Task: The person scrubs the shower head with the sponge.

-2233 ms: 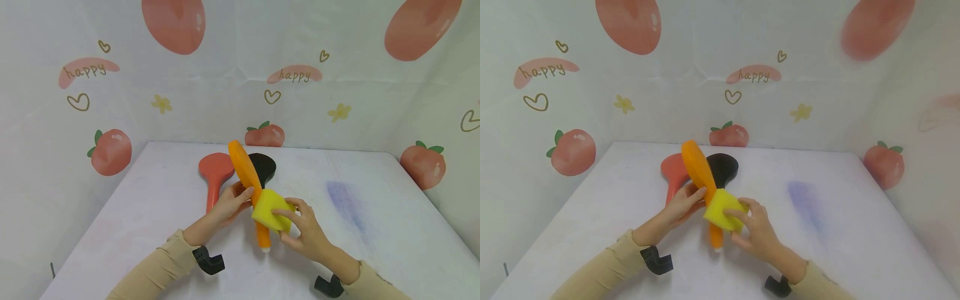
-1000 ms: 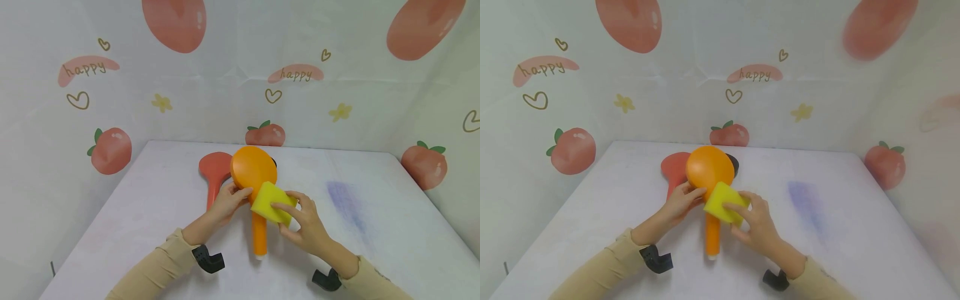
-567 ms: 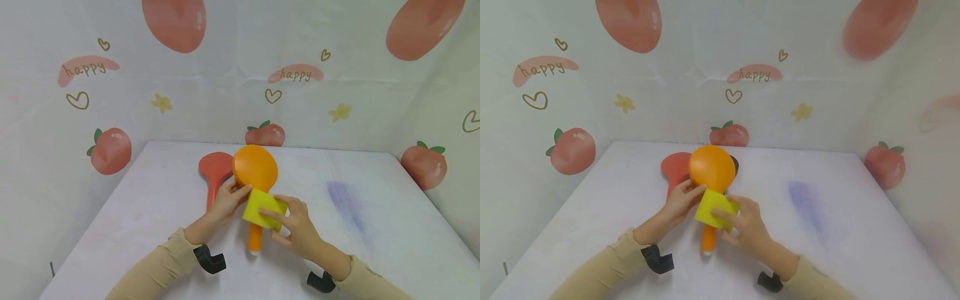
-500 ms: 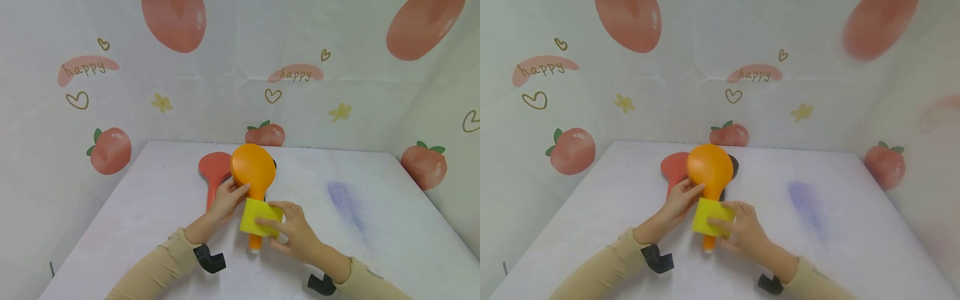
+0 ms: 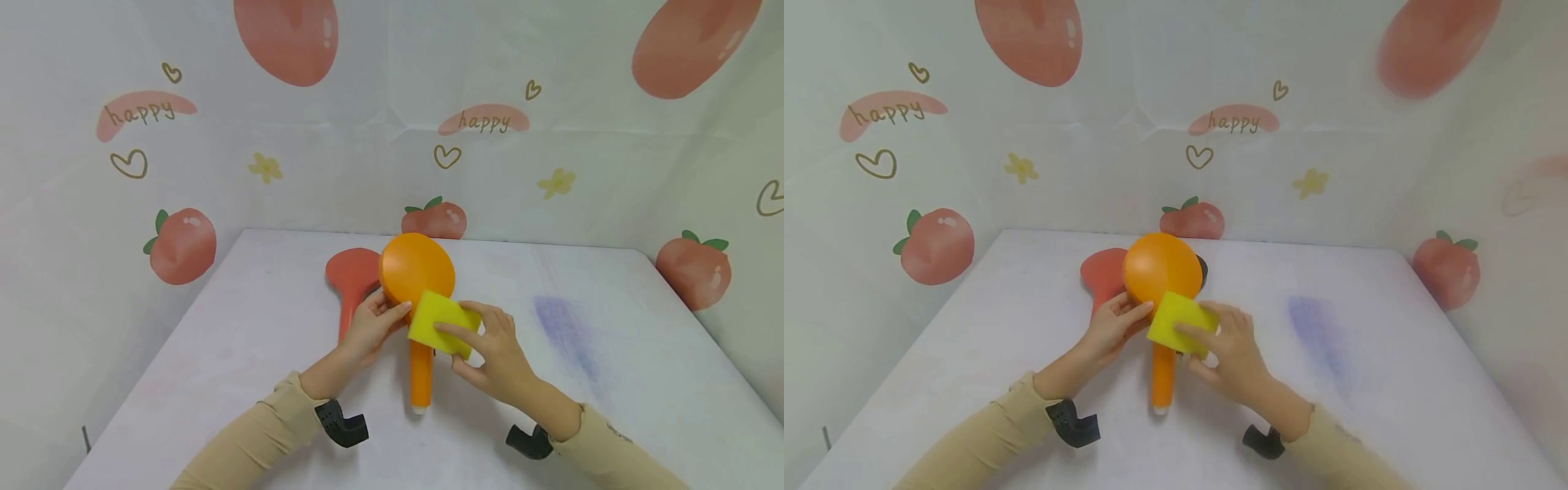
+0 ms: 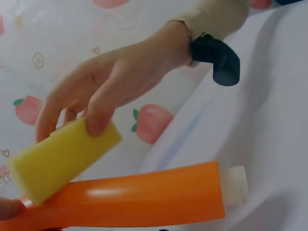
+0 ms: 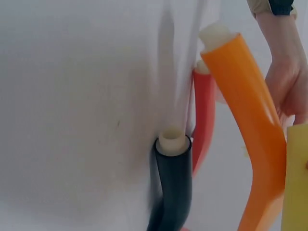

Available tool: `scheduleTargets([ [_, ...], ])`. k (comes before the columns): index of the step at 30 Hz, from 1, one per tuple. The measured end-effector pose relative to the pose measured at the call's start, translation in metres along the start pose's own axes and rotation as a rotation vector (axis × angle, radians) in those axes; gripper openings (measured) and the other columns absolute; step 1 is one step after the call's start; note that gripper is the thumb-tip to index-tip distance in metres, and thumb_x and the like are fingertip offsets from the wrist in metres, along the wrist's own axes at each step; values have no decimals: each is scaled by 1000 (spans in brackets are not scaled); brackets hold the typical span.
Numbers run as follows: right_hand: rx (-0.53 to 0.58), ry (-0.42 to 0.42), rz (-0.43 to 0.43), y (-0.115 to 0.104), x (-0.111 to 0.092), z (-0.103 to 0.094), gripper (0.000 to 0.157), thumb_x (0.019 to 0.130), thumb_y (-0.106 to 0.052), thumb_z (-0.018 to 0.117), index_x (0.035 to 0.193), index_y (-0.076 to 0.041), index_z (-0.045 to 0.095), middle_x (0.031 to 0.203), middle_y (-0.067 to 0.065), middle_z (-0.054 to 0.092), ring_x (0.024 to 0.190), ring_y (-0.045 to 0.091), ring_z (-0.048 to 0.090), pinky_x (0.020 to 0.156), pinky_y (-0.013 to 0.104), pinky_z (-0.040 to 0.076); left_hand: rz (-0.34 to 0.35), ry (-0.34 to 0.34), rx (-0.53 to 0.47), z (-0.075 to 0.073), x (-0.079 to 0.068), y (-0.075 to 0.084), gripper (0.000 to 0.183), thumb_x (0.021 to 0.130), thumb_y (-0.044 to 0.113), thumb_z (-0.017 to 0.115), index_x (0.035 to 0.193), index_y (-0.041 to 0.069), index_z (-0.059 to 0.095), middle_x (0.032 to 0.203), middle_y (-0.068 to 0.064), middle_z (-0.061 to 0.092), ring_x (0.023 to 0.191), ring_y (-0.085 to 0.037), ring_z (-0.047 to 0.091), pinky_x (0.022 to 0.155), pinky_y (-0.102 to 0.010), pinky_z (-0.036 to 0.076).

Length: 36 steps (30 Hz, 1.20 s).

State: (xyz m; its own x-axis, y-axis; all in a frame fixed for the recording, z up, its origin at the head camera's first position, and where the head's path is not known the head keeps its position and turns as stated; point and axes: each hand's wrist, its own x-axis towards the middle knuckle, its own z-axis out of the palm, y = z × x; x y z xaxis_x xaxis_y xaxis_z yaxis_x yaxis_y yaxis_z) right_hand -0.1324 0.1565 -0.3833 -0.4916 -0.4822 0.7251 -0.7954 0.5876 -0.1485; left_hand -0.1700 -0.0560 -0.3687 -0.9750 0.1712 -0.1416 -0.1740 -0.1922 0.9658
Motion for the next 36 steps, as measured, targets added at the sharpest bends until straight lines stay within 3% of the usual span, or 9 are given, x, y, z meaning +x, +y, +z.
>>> scheduleTargets([
  [3,21,11,11,2,-1,1,46,68,-11,63,113,-22,65,121,21,52,109,34,45,79,46,32,4,3,-3,0,0,0,39,93,10,56,130,1,49,123,-16,58,93,-11,62,93,-33,52],
  [5,40,-35,-11,0,-5,2,45,70,-13,64,114,-24,64,122,19,51,110,31,44,81,45,33,0,20,-23,0,1,0,39,93,10,56,130,-1,49,120,-16,59,90,-10,62,90,-30,53],
  [10,71,-175,-151,-9,-18,9,48,69,-19,69,115,-29,63,122,13,51,111,24,43,86,40,33,-10,76,-75,0,4,-1,39,92,8,56,129,-2,49,112,-11,61,86,-9,62,82,-22,55],
  [14,77,-197,-214,-10,-21,10,51,64,-17,72,113,-31,63,121,11,51,109,22,44,87,39,32,-6,88,-81,-2,6,-1,39,93,7,55,130,-3,48,113,-12,61,87,-9,62,81,-21,55],
  [17,73,-144,-177,-4,-16,9,46,67,-15,68,111,-28,64,120,14,52,108,24,45,86,41,31,-7,76,-83,-2,5,-1,39,93,7,55,130,-3,48,113,-12,60,87,-9,63,83,-22,55],
  [21,77,-45,-57,9,-4,6,41,71,-12,64,110,-22,64,120,19,52,109,30,45,83,45,31,-20,45,-77,-1,4,-1,38,93,7,54,130,-3,48,114,-12,60,87,-8,62,82,-22,55],
  [27,133,19,112,17,2,5,47,67,-6,68,112,-17,63,121,23,50,112,35,44,83,51,30,-33,9,-84,0,2,-1,38,94,6,52,130,-4,46,111,-10,59,86,-7,60,81,-20,55],
  [30,145,-28,74,13,-4,6,46,69,-9,70,114,-19,62,123,21,49,112,33,44,85,50,34,-34,19,-112,0,2,-1,38,94,5,51,130,-5,45,108,-8,59,85,-7,61,79,-18,55],
  [36,139,-208,-115,0,-18,5,44,73,-18,74,113,-28,62,127,14,47,115,25,42,90,43,40,-33,63,-136,-1,3,0,38,94,5,51,131,-5,46,101,-3,60,82,-6,62,75,-16,55],
])
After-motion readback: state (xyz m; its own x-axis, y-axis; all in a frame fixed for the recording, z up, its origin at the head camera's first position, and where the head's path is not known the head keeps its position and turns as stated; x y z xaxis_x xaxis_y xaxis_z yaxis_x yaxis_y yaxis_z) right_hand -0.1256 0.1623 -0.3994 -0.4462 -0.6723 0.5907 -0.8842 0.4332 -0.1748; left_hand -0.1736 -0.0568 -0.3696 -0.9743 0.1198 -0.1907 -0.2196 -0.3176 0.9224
